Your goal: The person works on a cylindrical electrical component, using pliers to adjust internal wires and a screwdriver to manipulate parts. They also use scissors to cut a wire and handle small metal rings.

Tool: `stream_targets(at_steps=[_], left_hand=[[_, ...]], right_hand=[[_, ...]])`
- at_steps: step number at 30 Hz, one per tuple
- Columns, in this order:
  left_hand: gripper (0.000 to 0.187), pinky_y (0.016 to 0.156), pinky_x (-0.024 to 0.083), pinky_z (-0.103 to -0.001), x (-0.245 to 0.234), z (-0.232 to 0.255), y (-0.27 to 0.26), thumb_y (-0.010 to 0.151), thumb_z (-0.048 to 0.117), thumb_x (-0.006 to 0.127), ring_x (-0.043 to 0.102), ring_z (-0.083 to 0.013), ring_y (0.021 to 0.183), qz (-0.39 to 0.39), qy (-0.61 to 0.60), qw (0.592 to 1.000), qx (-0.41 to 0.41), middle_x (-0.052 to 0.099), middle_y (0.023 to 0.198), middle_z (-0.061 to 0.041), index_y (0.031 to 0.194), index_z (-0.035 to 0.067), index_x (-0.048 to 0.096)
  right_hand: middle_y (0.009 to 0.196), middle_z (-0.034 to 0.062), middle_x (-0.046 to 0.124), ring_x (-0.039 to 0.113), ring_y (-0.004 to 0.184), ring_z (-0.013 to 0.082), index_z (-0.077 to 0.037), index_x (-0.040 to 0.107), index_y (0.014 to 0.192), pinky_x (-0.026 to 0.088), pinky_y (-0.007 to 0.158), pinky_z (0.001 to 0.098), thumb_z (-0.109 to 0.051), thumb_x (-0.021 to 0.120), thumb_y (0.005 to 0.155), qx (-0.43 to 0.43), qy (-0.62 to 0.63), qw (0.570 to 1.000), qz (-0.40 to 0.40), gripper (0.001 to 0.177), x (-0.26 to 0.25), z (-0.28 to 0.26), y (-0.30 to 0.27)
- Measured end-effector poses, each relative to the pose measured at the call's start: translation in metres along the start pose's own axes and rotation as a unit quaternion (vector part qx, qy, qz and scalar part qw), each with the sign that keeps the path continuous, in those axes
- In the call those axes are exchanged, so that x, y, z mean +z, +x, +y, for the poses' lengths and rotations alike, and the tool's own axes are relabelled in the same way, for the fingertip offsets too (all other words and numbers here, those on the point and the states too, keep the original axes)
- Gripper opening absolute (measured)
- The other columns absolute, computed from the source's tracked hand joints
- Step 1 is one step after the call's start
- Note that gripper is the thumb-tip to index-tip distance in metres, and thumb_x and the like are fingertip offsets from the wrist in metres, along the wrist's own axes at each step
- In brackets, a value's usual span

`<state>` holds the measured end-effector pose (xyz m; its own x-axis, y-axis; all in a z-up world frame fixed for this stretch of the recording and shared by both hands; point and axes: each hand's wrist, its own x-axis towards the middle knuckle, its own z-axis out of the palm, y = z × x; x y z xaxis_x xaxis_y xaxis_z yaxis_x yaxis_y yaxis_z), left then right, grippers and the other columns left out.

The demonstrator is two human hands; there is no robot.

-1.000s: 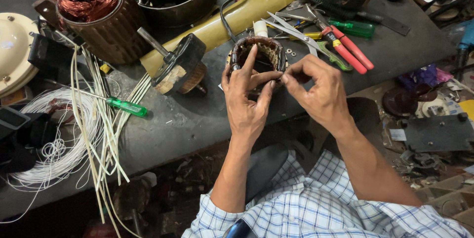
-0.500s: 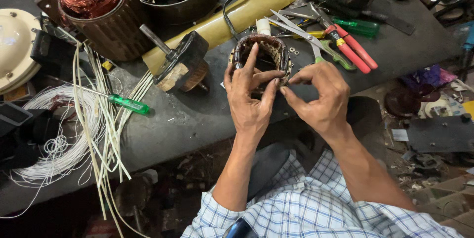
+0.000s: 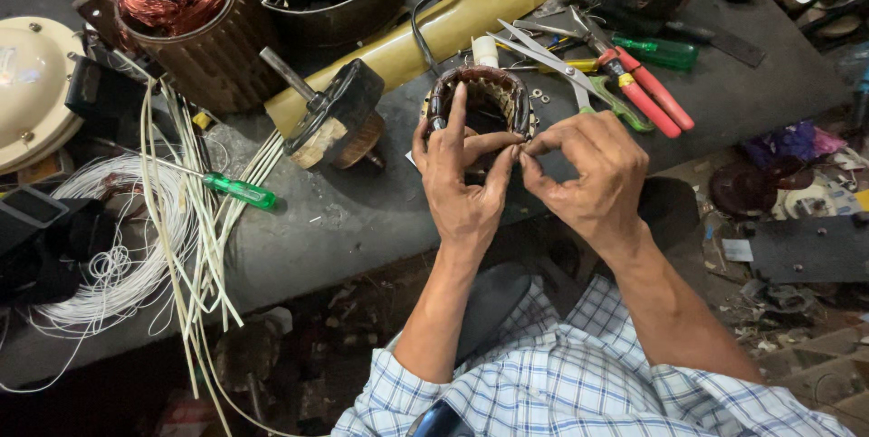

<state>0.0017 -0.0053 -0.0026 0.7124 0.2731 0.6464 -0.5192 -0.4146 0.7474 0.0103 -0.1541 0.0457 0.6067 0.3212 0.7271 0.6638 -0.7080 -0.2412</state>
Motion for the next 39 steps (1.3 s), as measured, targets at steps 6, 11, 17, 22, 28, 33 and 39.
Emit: stream_targets(at_steps=[6,11,17,22,28,33,39], left_hand=[[0.079,0.128,0.026,-0.041,0.004,0.000,0.000,0.092,0.015,0.081,0.060,-0.0100,0.096,0.014,-0.007,1.000,-0.006,0.078,0.095,0.011,0.158,0.004,0.039],[0.078,0.129,0.026,-0.039,0.004,-0.002,0.000,0.093,0.015,0.081,0.059,-0.0095,0.095,0.011,-0.006,1.000,-0.009,0.078,0.095,0.011,0.158,0.005,0.040],[0.075,0.131,0.024,-0.040,0.002,-0.002,-0.001,0.095,0.015,0.080,0.062,-0.0080,0.098,0.000,-0.009,1.000,-0.015,0.079,0.097,0.011,0.159,0.007,0.041],[0.075,0.129,0.024,-0.038,0.001,-0.001,-0.002,0.095,0.016,0.081,0.061,-0.0067,0.093,-0.001,-0.009,1.000,-0.019,0.078,0.098,0.012,0.159,0.008,0.042],[0.076,0.129,0.024,-0.039,0.004,-0.001,-0.002,0.094,0.016,0.081,0.059,-0.0070,0.095,0.006,-0.008,1.000,-0.021,0.078,0.096,0.012,0.158,0.007,0.041],[0.076,0.128,0.024,-0.038,0.002,0.000,-0.001,0.094,0.015,0.081,0.059,-0.0068,0.094,0.007,-0.006,1.000,-0.019,0.078,0.096,0.013,0.158,0.006,0.042],[0.075,0.131,0.024,-0.040,0.002,0.000,-0.001,0.092,0.013,0.081,0.060,-0.0074,0.096,0.002,-0.012,1.000,-0.023,0.078,0.096,0.012,0.157,0.005,0.043]], right_hand=[[0.086,0.0037,0.065,0.063,0.081,0.0267,-0.007,0.065,0.083,0.050,0.071,0.0400,-0.018,0.084,0.085,-0.006,-0.001,1.000,-0.009,0.022,-0.002,0.004,-0.001],[0.089,0.0054,0.064,0.062,0.084,0.0276,-0.008,0.066,0.086,0.050,0.073,0.0404,-0.018,0.085,0.085,0.006,-0.010,1.000,-0.004,0.022,-0.004,0.006,-0.008],[0.091,0.0058,0.066,0.063,0.082,0.0262,-0.006,0.067,0.090,0.050,0.070,0.0381,-0.011,0.086,0.079,0.011,0.009,1.000,-0.006,0.023,0.006,0.007,-0.006],[0.092,0.0035,0.067,0.064,0.085,0.0255,-0.008,0.067,0.091,0.051,0.074,0.0384,-0.010,0.085,0.085,-0.011,-0.010,1.000,0.003,0.019,0.007,0.006,-0.003],[0.088,0.0018,0.067,0.064,0.085,0.0255,-0.008,0.065,0.087,0.052,0.074,0.0392,-0.019,0.083,0.090,-0.025,-0.030,0.999,-0.010,0.022,0.005,0.010,-0.003],[0.087,0.0024,0.067,0.064,0.084,0.0265,-0.008,0.064,0.086,0.052,0.075,0.0401,-0.022,0.083,0.091,-0.021,-0.036,0.999,-0.009,0.024,0.001,0.009,-0.007],[0.090,0.0054,0.065,0.064,0.087,0.0288,-0.008,0.066,0.090,0.052,0.077,0.0410,-0.019,0.083,0.086,-0.020,-0.048,0.999,0.003,0.021,0.002,0.011,-0.010]])
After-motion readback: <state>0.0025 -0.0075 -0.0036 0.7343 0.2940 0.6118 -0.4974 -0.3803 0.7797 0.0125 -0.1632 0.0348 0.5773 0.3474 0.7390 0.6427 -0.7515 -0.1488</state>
